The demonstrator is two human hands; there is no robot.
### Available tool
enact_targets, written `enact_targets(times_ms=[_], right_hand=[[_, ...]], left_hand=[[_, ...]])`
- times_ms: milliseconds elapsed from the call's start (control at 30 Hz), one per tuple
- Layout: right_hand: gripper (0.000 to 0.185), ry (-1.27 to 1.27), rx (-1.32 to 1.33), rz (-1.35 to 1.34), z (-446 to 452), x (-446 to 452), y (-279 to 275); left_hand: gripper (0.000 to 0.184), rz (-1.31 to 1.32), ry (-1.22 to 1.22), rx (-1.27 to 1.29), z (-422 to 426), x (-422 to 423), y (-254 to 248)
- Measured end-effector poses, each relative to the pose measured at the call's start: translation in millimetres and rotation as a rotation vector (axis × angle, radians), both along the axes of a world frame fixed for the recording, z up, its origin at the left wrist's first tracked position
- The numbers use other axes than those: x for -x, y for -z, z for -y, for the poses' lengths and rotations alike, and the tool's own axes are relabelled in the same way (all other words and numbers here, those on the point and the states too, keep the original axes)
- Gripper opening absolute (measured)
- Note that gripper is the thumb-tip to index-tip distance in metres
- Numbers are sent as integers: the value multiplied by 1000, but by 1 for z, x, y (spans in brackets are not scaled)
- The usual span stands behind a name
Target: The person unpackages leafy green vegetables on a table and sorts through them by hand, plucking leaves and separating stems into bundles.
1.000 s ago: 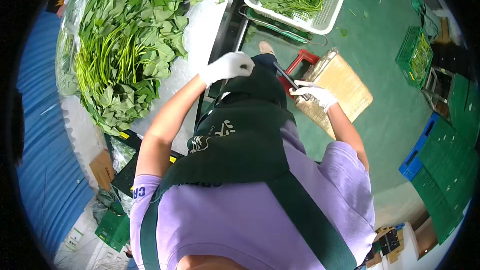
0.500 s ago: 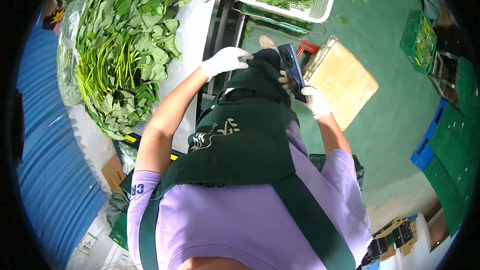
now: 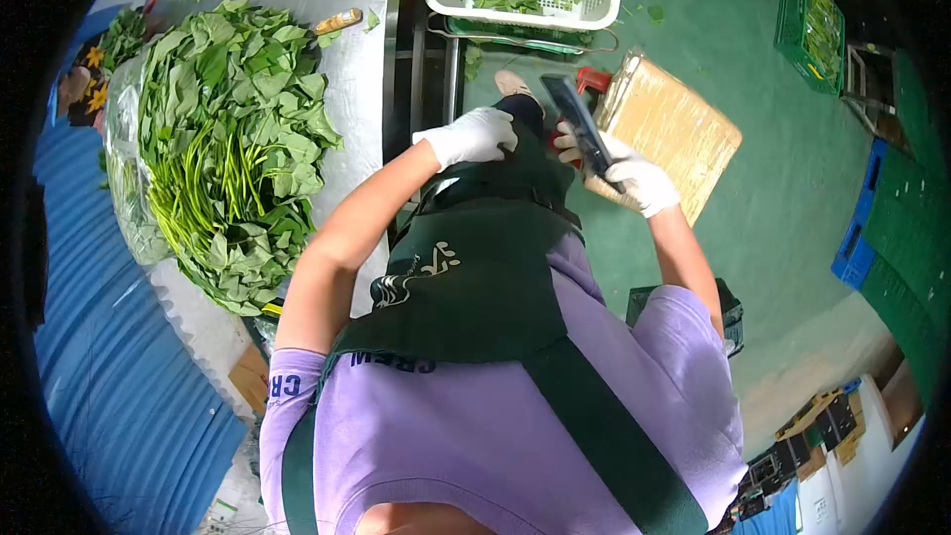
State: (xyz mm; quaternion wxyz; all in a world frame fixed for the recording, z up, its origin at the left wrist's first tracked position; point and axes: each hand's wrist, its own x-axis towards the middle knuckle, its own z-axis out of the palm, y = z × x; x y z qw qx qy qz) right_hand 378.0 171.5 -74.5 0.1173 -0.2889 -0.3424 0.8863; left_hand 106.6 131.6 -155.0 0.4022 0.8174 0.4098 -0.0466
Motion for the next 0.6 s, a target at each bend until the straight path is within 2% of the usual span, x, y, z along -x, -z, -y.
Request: enact_targets(times_ms=[33,100,133,167,200,233,300,433,467,500,567,600], right_hand=[[83,55,59,29,-1,-8,5],[80,29,54,59,-2,-30,26],[80,12,56,116,-3,-44,33],[81,-2,59,183,-3,-58,33],[81,-44,-8,290,-4,-55,16],[79,-112,18,197,-2,-67,25],[79,-291,-13,251,0,-88,41],[78,-533,-117,353,-4,-84,44],[76,-410,97,314,2,-80,42],[75,-514,-14,377,-2,-74,43],[74,-470,30,271,2,-70,66],[81,-467,88,283,1,-64,67]], left_hand=[[15,33,26,-60,-1,2,-12],[8,99,87,-175,5,5,-69],[7,-129,261,-339,16,-2,-87],[11,-46,239,-529,24,-3,-126],[8,-145,290,-381,34,-4,-141],[8,-88,188,-352,43,2,-147],[8,-196,175,-304,44,9,-173],[8,-55,-5,-285,59,19,-174],[7,-24,-19,-287,61,19,-177],[7,5,-32,-287,62,19,-182],[9,73,-57,-309,61,17,-191],[10,104,-70,-311,62,20,-194]])
